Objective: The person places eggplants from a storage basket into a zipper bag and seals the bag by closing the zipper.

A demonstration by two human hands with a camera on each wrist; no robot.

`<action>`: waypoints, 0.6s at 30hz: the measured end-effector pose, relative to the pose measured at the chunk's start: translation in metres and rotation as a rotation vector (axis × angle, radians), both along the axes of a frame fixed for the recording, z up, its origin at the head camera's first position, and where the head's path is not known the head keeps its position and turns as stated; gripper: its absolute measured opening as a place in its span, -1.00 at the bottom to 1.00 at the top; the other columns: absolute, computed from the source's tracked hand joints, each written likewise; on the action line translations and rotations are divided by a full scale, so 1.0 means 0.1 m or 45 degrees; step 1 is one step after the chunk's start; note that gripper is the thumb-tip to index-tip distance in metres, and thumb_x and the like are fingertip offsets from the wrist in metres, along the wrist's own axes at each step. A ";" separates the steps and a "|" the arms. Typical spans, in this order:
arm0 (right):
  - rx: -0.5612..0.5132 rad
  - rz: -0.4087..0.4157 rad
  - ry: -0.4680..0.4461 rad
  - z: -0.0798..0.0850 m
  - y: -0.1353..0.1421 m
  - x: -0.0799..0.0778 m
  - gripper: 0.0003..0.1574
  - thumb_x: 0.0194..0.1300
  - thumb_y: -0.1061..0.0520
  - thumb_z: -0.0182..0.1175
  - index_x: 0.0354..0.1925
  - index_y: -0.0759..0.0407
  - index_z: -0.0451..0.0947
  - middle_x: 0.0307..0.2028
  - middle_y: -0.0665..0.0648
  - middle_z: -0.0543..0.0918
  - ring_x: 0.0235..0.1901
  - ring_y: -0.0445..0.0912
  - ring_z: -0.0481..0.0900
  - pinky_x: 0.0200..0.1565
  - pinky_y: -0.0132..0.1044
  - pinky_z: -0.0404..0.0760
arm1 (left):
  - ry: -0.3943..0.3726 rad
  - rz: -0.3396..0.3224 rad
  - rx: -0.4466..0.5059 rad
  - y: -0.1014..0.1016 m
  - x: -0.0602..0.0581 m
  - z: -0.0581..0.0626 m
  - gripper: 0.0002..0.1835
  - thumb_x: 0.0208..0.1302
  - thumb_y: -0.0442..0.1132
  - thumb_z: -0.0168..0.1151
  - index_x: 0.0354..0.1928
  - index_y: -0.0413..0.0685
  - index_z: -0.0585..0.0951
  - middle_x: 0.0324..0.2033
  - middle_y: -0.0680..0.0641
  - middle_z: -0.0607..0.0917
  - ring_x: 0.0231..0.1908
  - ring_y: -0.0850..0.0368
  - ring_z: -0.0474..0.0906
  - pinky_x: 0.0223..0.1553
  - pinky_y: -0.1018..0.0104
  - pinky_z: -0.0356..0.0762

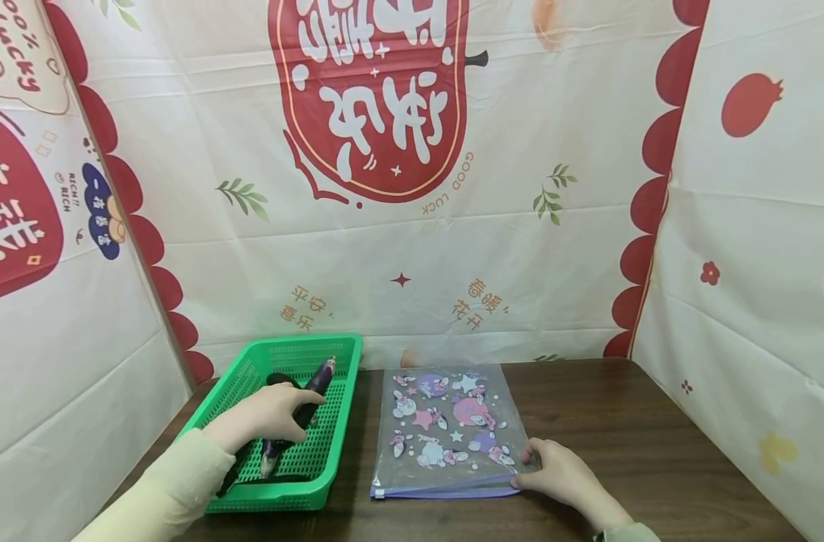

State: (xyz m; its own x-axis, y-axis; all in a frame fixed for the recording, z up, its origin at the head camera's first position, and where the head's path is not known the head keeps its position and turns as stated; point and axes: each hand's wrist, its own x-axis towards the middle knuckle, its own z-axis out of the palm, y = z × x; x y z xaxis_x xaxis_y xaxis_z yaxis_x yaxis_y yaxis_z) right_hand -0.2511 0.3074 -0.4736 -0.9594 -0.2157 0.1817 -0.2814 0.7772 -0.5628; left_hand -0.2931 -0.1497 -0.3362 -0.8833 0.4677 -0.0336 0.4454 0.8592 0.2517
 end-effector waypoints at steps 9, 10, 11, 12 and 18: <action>0.007 -0.004 0.001 0.03 -0.01 0.00 -0.59 -0.05 -0.07 0.47 -0.37 0.07 0.49 -0.59 -0.04 0.35 -0.58 -0.26 0.27 -0.52 -0.33 0.25 | -0.011 -0.037 0.026 0.02 0.03 0.01 -0.43 -0.04 -0.29 0.39 0.13 0.14 0.62 0.09 -0.10 0.60 0.28 -0.32 0.27 -0.30 0.04 0.35; 0.007 -0.005 0.000 0.03 -0.01 0.00 -0.59 -0.06 -0.07 0.47 -0.37 0.07 0.49 -0.59 -0.04 0.35 -0.58 -0.26 0.27 -0.52 -0.33 0.25 | -0.010 -0.043 0.021 0.02 0.04 0.01 -0.42 -0.04 -0.30 0.38 0.13 0.14 0.62 0.09 -0.10 0.61 0.28 -0.33 0.27 -0.31 0.05 0.34; 0.007 -0.005 -0.002 0.03 -0.01 0.00 -0.59 -0.06 -0.07 0.47 -0.37 0.08 0.49 -0.59 -0.04 0.35 -0.58 -0.26 0.27 -0.52 -0.33 0.25 | -0.008 -0.050 0.018 0.03 0.04 0.01 -0.42 -0.04 -0.30 0.38 0.14 0.14 0.62 0.09 -0.09 0.61 0.28 -0.33 0.27 -0.31 0.06 0.34; 0.005 -0.003 -0.005 0.03 -0.01 0.00 -0.59 -0.06 -0.07 0.47 -0.37 0.08 0.49 -0.59 -0.04 0.35 -0.58 -0.26 0.27 -0.52 -0.33 0.25 | -0.006 -0.056 0.014 0.03 0.04 0.01 -0.42 -0.04 -0.30 0.38 0.14 0.14 0.61 0.08 -0.09 0.61 0.27 -0.32 0.29 -0.32 0.07 0.34; 0.009 -0.003 -0.004 0.03 -0.01 0.00 -0.59 -0.06 -0.07 0.47 -0.36 0.07 0.49 -0.58 -0.04 0.35 -0.58 -0.26 0.27 -0.51 -0.33 0.26 | -0.021 -0.070 0.027 0.05 0.05 0.02 -0.40 -0.04 -0.32 0.37 0.16 0.11 0.60 0.06 -0.07 0.62 0.24 -0.30 0.32 -0.35 0.10 0.33</action>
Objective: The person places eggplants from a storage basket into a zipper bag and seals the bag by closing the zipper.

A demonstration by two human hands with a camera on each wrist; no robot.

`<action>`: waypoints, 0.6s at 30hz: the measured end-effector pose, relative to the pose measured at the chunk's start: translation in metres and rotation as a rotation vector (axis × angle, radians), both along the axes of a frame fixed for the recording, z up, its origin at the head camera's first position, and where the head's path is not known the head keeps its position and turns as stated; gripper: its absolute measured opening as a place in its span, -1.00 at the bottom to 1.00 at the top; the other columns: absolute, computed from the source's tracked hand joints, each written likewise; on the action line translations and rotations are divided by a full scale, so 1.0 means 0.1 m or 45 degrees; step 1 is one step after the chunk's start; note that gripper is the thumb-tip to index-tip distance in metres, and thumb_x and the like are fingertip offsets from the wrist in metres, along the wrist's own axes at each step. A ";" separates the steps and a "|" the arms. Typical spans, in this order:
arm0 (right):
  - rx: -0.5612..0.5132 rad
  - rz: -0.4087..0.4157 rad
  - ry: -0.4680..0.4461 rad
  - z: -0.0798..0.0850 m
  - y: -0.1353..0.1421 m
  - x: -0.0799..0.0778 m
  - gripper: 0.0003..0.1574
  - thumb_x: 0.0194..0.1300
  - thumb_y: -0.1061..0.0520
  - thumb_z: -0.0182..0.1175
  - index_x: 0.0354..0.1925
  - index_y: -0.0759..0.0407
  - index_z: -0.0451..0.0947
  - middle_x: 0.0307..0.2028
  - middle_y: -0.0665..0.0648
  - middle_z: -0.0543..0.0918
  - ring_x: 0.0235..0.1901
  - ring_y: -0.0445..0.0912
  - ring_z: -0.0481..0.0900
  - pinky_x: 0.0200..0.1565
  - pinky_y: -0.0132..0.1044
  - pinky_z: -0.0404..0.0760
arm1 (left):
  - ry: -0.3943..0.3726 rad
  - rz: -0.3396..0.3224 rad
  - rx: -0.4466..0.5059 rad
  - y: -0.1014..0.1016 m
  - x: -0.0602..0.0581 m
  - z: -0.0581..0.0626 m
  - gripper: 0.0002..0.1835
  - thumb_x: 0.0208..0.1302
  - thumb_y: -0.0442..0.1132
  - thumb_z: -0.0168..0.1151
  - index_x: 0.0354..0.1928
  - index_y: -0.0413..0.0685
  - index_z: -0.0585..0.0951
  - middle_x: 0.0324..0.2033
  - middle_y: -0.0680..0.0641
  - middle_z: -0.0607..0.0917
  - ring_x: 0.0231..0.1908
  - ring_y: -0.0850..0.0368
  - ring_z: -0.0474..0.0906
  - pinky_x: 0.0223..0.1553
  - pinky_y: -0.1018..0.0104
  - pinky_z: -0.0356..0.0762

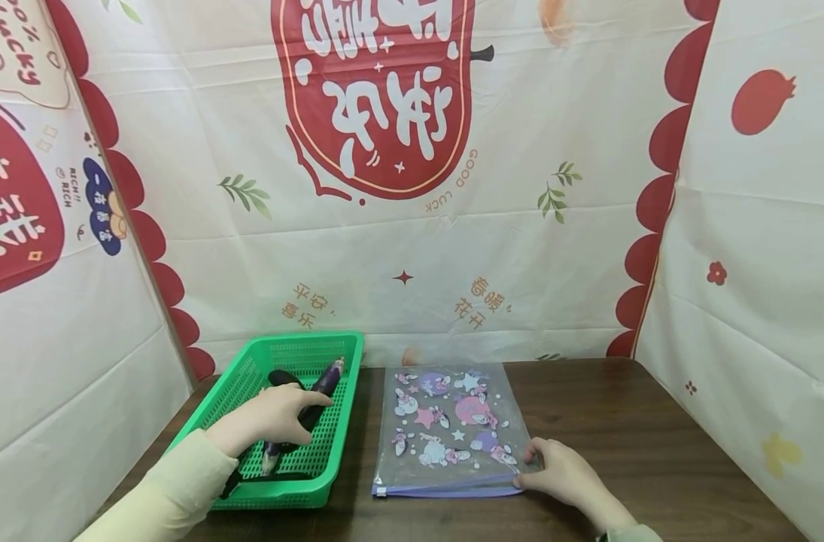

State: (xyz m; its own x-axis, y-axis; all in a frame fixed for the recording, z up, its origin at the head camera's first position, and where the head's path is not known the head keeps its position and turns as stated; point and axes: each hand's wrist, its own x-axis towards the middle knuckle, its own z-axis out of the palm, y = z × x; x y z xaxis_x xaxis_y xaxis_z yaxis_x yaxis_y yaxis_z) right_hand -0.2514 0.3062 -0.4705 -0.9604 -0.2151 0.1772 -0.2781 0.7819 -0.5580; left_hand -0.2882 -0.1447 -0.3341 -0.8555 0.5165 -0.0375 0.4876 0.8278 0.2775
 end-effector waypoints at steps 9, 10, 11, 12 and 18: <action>-0.006 -0.005 -0.027 0.00 0.01 0.00 -0.58 -0.05 -0.09 0.47 -0.37 0.06 0.48 -0.60 -0.05 0.35 -0.60 -0.26 0.26 -0.53 -0.33 0.25 | -0.003 -0.003 -0.014 0.03 0.00 -0.01 -0.40 -0.03 -0.32 0.36 0.17 0.13 0.59 0.08 -0.08 0.59 0.03 -0.14 0.46 -0.41 0.13 0.32; -0.004 -0.005 -0.028 0.00 0.01 -0.01 -0.58 -0.04 -0.09 0.47 -0.37 0.06 0.48 -0.60 -0.05 0.35 -0.60 -0.26 0.26 -0.53 -0.33 0.25 | 0.000 0.000 -0.014 0.03 0.00 -0.01 -0.40 -0.02 -0.32 0.36 0.17 0.13 0.59 0.08 -0.08 0.59 0.04 -0.14 0.46 -0.41 0.13 0.32; -0.001 -0.008 -0.028 0.00 0.01 -0.01 -0.58 -0.05 -0.10 0.47 -0.37 0.06 0.48 -0.60 -0.05 0.35 -0.60 -0.25 0.26 -0.53 -0.33 0.25 | 0.002 0.004 -0.012 0.03 0.01 0.00 -0.41 -0.02 -0.31 0.36 0.17 0.12 0.59 0.08 -0.08 0.60 0.08 -0.16 0.45 -0.40 0.13 0.33; 0.002 -0.011 -0.030 0.00 0.01 -0.01 -0.57 -0.05 -0.10 0.47 -0.37 0.07 0.48 -0.60 -0.05 0.35 -0.60 -0.25 0.26 -0.53 -0.33 0.25 | 0.005 0.007 -0.011 0.04 0.01 0.00 -0.41 -0.02 -0.31 0.37 0.16 0.12 0.60 0.07 -0.08 0.60 0.10 -0.17 0.44 -0.39 0.12 0.33; 0.007 -0.021 -0.037 0.01 0.00 -0.02 -0.57 -0.04 -0.10 0.47 -0.36 0.07 0.49 -0.60 -0.03 0.35 -0.59 -0.22 0.27 -0.52 -0.32 0.24 | 0.021 0.017 -0.007 0.06 0.03 0.02 -0.41 -0.03 -0.30 0.40 0.15 0.12 0.60 0.06 -0.08 0.61 0.07 -0.14 0.46 -0.37 0.12 0.35</action>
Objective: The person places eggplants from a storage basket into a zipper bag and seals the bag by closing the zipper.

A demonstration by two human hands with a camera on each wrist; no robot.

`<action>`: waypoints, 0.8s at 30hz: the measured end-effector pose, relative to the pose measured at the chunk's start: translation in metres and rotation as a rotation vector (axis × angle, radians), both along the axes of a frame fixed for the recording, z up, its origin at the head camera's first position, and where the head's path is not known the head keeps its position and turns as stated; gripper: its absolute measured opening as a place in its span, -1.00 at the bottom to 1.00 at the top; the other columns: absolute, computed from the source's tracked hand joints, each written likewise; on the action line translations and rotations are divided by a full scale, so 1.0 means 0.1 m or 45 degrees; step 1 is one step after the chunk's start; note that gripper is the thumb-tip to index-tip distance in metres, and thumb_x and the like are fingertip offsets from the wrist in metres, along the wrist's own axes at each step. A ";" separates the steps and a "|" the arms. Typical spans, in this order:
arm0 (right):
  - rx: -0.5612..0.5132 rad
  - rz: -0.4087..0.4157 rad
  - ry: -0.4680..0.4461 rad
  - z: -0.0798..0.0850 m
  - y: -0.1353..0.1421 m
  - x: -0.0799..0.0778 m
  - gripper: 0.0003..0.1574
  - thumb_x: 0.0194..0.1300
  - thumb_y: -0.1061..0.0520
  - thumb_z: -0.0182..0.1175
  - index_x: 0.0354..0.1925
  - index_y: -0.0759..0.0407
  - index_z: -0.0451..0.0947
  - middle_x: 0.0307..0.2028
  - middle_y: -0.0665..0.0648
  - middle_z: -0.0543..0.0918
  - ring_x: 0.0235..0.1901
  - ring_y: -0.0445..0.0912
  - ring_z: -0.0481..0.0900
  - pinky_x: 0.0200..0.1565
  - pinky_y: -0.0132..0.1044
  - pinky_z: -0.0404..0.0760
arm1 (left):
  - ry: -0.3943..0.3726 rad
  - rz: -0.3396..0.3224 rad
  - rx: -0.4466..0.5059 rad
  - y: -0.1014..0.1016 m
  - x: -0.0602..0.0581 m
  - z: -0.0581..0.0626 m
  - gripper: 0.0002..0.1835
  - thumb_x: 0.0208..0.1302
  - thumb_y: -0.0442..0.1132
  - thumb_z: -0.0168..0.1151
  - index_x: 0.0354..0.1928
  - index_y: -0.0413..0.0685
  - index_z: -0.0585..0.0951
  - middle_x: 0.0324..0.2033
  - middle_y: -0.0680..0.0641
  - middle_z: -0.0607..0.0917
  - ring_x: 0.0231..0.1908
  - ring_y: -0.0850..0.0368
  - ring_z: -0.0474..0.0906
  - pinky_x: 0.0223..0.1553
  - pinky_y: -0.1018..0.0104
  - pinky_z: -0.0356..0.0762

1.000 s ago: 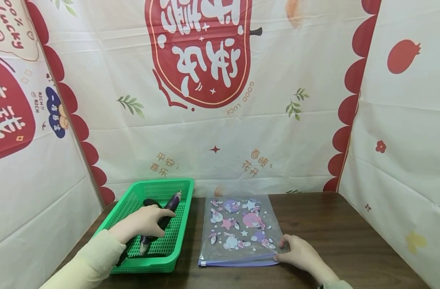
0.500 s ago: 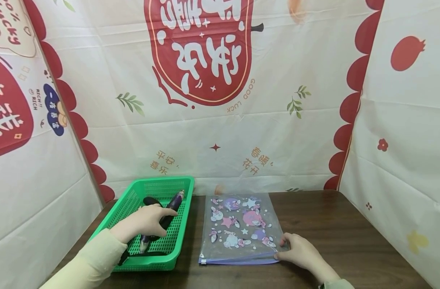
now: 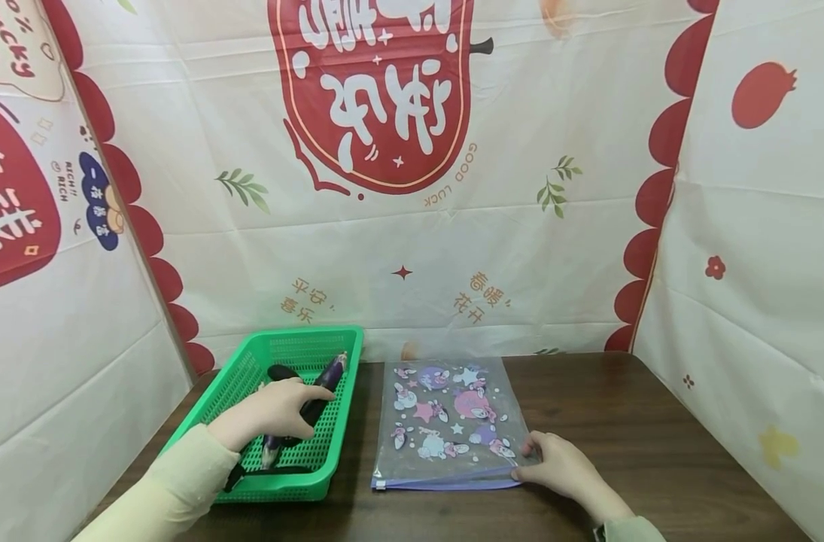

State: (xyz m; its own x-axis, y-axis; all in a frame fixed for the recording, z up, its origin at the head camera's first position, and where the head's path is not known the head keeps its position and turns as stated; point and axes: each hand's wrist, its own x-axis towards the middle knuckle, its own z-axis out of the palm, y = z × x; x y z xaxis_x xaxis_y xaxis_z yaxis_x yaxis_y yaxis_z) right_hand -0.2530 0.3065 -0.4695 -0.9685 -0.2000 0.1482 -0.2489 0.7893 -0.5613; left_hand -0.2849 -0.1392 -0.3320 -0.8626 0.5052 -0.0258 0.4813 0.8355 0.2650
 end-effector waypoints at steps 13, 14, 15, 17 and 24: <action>0.006 -0.006 0.005 0.01 0.00 -0.01 -0.57 -0.05 -0.11 0.47 -0.36 0.07 0.49 -0.60 -0.03 0.35 -0.59 -0.22 0.27 -0.52 -0.32 0.25 | -0.002 0.006 0.009 0.02 0.02 0.00 -0.41 -0.02 -0.30 0.40 0.17 0.12 0.60 0.08 -0.09 0.60 0.16 -0.21 0.41 -0.36 0.12 0.36; 0.008 -0.003 0.009 0.02 0.00 -0.01 -0.57 -0.05 -0.11 0.47 -0.36 0.07 0.49 -0.60 -0.03 0.35 -0.59 -0.22 0.27 -0.52 -0.32 0.25 | -0.009 0.004 0.012 0.02 0.02 0.00 -0.41 -0.01 -0.30 0.39 0.17 0.11 0.60 0.08 -0.09 0.60 0.16 -0.22 0.41 -0.36 0.12 0.36; 0.008 -0.001 0.011 0.02 0.00 -0.01 -0.57 -0.05 -0.10 0.47 -0.37 0.07 0.49 -0.60 -0.03 0.35 -0.59 -0.23 0.27 -0.52 -0.32 0.24 | -0.018 0.002 0.014 0.02 0.02 -0.01 -0.40 -0.01 -0.30 0.39 0.18 0.11 0.59 0.08 -0.09 0.60 0.14 -0.21 0.42 -0.37 0.12 0.35; 0.008 0.003 0.016 0.01 0.01 -0.01 -0.58 -0.05 -0.10 0.47 -0.37 0.07 0.49 -0.60 -0.04 0.35 -0.59 -0.23 0.27 -0.53 -0.32 0.24 | -0.029 -0.003 0.014 0.03 0.02 -0.01 -0.40 -0.01 -0.29 0.38 0.18 0.11 0.59 0.08 -0.09 0.60 0.15 -0.21 0.41 -0.37 0.11 0.35; 0.004 -0.013 0.007 -0.01 0.01 0.00 -0.57 -0.06 -0.12 0.47 -0.37 0.05 0.49 -0.60 -0.05 0.36 -0.60 -0.23 0.28 -0.53 -0.33 0.25 | -0.018 -0.022 0.002 0.08 0.04 0.04 -0.39 -0.04 -0.29 0.37 0.17 0.12 0.60 0.05 -0.12 0.59 -0.07 -0.10 0.48 -0.40 0.11 0.33</action>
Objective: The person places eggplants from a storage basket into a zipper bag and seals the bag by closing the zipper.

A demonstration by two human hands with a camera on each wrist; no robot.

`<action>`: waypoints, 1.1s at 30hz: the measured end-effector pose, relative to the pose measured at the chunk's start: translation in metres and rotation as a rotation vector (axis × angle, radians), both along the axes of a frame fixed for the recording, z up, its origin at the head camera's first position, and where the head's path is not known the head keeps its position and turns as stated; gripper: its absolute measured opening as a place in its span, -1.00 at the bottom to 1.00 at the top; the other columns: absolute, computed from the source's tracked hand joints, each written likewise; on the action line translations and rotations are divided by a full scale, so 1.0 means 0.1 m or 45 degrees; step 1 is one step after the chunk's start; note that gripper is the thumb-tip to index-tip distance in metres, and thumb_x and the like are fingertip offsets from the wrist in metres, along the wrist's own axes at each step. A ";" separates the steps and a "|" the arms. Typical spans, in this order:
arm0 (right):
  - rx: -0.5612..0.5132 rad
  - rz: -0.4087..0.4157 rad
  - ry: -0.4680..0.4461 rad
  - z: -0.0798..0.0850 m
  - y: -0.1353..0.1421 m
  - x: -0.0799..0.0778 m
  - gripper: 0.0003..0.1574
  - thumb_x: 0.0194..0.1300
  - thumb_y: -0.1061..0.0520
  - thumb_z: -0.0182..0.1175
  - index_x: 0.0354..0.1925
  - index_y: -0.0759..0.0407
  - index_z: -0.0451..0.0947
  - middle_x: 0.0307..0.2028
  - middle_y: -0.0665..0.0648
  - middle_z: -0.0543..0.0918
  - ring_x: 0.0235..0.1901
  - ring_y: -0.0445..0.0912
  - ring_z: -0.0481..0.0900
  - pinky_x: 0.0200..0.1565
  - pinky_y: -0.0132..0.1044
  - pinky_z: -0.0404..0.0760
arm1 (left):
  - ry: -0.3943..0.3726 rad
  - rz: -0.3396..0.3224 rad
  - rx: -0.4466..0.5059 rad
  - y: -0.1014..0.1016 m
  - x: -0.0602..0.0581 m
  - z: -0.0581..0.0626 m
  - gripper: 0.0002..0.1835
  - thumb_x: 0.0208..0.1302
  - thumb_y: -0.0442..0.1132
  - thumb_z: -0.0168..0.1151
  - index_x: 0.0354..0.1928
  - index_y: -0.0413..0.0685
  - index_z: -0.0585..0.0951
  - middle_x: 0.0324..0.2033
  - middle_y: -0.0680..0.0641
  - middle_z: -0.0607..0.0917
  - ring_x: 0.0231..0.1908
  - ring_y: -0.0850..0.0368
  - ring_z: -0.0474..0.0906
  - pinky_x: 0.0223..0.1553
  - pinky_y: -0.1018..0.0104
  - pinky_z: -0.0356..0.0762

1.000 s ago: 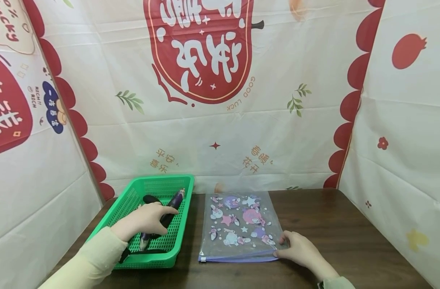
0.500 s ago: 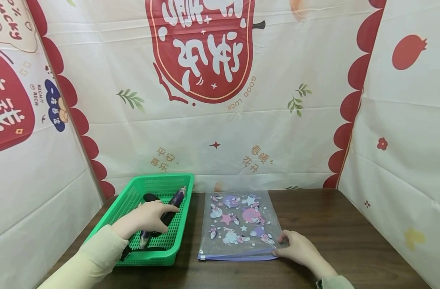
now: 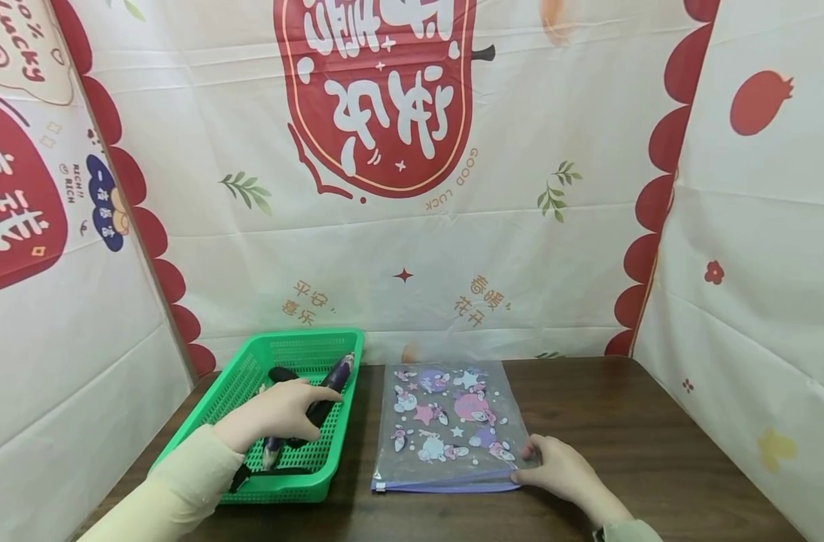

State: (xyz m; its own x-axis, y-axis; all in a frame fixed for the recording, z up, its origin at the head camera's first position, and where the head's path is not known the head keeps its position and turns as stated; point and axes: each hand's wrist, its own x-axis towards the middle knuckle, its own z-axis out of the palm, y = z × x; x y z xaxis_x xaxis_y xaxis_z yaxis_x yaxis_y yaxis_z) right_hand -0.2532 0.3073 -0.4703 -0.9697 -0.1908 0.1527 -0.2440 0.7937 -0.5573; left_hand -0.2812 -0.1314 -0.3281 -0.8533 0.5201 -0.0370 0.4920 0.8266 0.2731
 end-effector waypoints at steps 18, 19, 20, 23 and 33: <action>-0.010 0.007 0.010 0.01 -0.01 0.02 -0.57 -0.05 -0.10 0.47 -0.37 0.07 0.48 -0.59 -0.03 0.35 -0.59 -0.23 0.27 -0.52 -0.32 0.24 | 0.075 -0.047 -0.030 0.08 -0.07 -0.01 -0.40 -0.11 -0.26 0.35 0.13 0.10 0.62 -0.08 -0.07 0.60 -0.25 0.06 0.38 -0.38 0.16 0.37; -0.008 0.007 0.008 0.00 -0.01 0.02 -0.58 -0.05 -0.10 0.47 -0.37 0.07 0.49 -0.59 -0.03 0.35 -0.58 -0.23 0.27 -0.52 -0.32 0.24 | 0.076 -0.048 -0.031 0.09 -0.06 -0.01 -0.40 -0.10 -0.26 0.36 0.13 0.10 0.62 -0.08 -0.06 0.61 -0.25 0.07 0.38 -0.37 0.16 0.37; -0.006 0.008 0.006 0.00 -0.01 0.02 -0.57 -0.04 -0.10 0.47 -0.37 0.07 0.49 -0.59 -0.04 0.35 -0.58 -0.23 0.27 -0.52 -0.32 0.24 | 0.075 -0.046 -0.030 0.09 -0.06 0.00 -0.40 -0.10 -0.26 0.36 0.13 0.11 0.62 -0.07 -0.06 0.61 -0.24 0.07 0.39 -0.37 0.16 0.37; -0.005 0.012 0.009 -0.01 -0.01 0.01 -0.57 -0.05 -0.10 0.47 -0.37 0.07 0.49 -0.59 -0.04 0.35 -0.58 -0.23 0.27 -0.52 -0.33 0.25 | 0.072 -0.045 -0.027 0.11 -0.05 0.01 -0.42 -0.08 -0.26 0.37 0.13 0.12 0.62 -0.05 -0.07 0.61 -0.22 0.07 0.40 -0.36 0.16 0.38; 0.000 -0.011 -0.006 0.02 -0.02 0.02 -0.57 -0.06 -0.11 0.48 -0.37 0.07 0.49 -0.60 -0.03 0.35 -0.58 -0.21 0.28 -0.51 -0.32 0.25 | 0.084 -0.077 -0.034 0.14 -0.04 0.05 -0.41 -0.05 -0.27 0.38 0.15 0.12 0.61 -0.01 -0.07 0.62 -0.12 0.03 0.45 -0.34 0.17 0.38</action>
